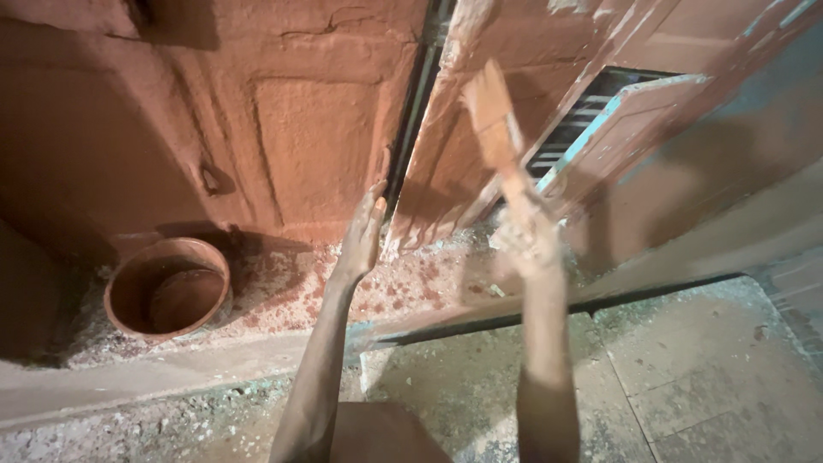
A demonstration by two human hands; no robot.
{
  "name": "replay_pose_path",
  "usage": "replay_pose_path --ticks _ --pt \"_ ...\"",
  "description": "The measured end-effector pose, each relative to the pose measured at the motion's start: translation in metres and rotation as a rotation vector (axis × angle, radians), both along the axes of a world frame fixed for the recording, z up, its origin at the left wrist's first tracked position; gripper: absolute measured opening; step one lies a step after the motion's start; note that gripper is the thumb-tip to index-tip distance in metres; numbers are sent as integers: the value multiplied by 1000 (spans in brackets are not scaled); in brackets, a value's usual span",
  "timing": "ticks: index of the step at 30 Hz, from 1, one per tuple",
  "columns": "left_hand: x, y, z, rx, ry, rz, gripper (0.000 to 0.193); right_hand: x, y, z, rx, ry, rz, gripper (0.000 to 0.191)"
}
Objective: The person applies a wet reddish-brown earth paste to a wooden paneled door and window frame using a brush, dipping the brush into a clay pot of the mixture and brushing it over the wood panels and edges, working across different sections of the door and frame.
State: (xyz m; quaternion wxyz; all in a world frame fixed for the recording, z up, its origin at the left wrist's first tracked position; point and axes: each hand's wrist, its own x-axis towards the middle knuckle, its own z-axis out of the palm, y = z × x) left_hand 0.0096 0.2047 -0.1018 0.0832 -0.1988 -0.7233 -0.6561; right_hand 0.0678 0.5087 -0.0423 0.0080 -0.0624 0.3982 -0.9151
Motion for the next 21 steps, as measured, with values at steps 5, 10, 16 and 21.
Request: replay_pose_path --ticks 5,10,16,21 --pt "0 -2 -4 4 -4 13 64 -11 -16 -139 -147 -275 188 43" --pt "0 -5 -2 -32 -25 -4 65 22 -46 -190 96 -602 222 25" --pt "-3 6 -15 -48 -8 -38 65 29 -89 -62 393 -440 123 53" --pt "-6 14 -27 -76 196 -9 64 34 -96 30 389 -202 -138 62"
